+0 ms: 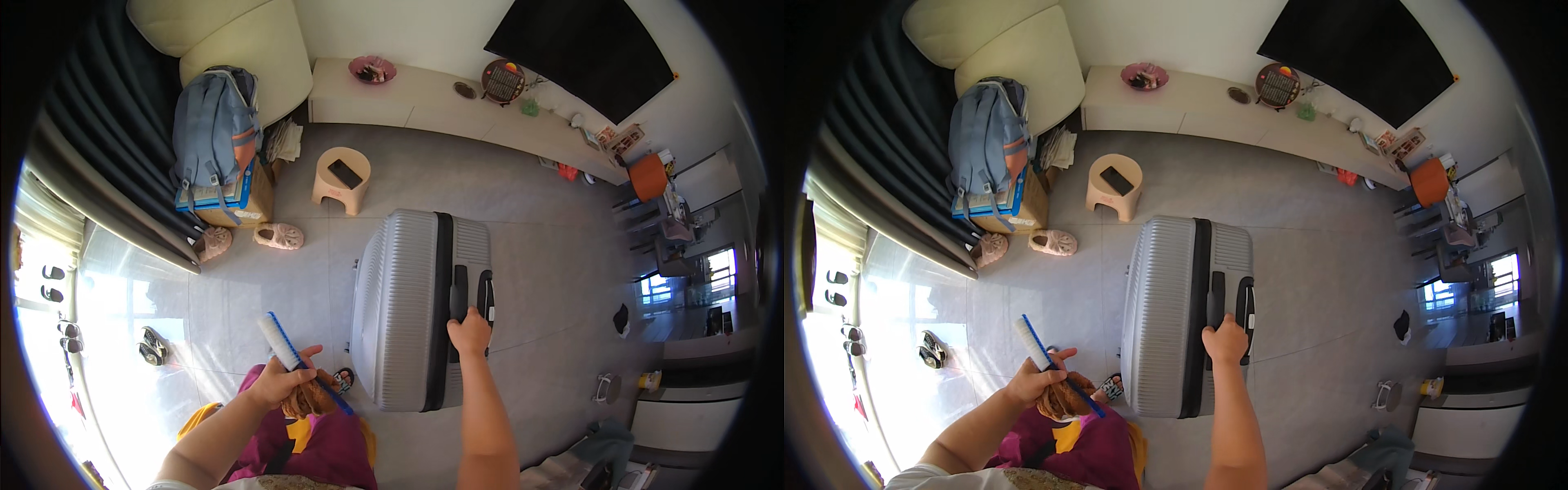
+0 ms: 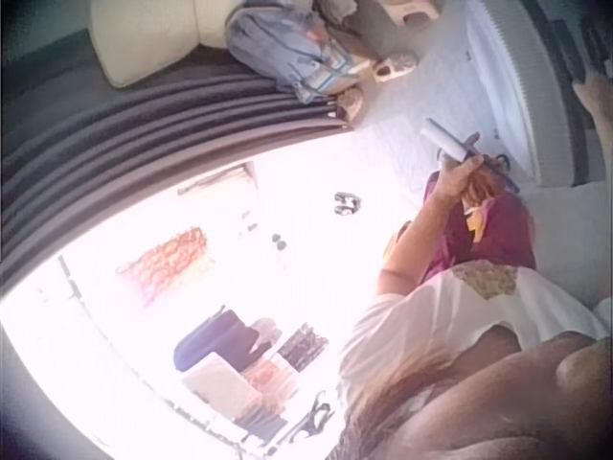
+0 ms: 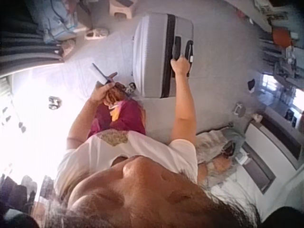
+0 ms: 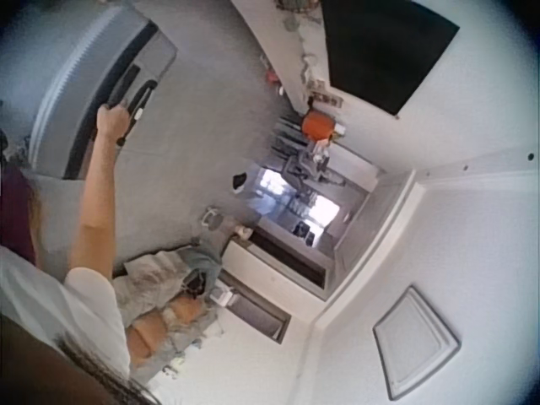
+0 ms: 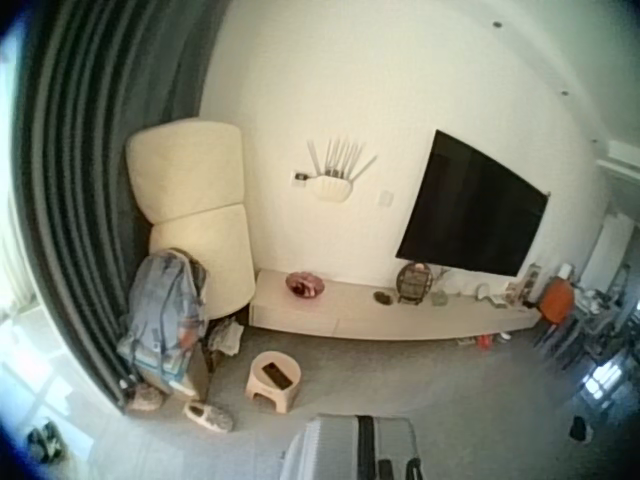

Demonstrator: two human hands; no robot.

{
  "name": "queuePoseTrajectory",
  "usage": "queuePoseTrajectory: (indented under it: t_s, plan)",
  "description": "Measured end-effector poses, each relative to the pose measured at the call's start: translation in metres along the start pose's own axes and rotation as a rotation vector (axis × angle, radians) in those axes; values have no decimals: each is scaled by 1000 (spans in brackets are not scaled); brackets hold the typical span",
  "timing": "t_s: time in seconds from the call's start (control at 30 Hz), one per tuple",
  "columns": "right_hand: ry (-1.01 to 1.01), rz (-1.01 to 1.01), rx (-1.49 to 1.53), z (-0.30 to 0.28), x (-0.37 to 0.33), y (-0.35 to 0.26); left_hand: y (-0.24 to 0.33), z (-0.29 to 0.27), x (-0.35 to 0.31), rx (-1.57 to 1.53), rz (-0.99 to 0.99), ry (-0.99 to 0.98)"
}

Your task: The person wipes the exterior of a silver suitcase using a brown cloth and a blue-handled brush.

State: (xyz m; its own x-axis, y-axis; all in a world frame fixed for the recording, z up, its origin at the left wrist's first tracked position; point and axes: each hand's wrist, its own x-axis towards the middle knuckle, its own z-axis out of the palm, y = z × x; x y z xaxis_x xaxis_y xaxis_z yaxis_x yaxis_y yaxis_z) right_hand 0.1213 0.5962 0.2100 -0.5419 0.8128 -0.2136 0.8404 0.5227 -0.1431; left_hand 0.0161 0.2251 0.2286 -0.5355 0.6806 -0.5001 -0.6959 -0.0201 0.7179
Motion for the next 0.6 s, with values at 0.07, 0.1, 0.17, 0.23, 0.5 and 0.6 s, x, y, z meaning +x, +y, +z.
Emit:
queuePoseTrajectory:
  t_s: [0.07,0.1,0.17,0.23,0.5,0.6]
  plan:
    - [-19,1,-2,0,-1,0,5,2,5,-9,-26,-12]
    - [-28,2,-3,-1,-2,-1,10,3,8,-40,-69,-22]
    - [-77,34,8,-10,-4,-7,17,5,15,-73,-144,-36]
    - [-138,55,20,-16,-1,-14,18,5,28,-81,-206,-45]
    - [-501,240,1253,18,10,-110,21,13,55,-38,73,208]
    - [-522,283,1424,17,21,-133,29,19,67,-73,186,376]
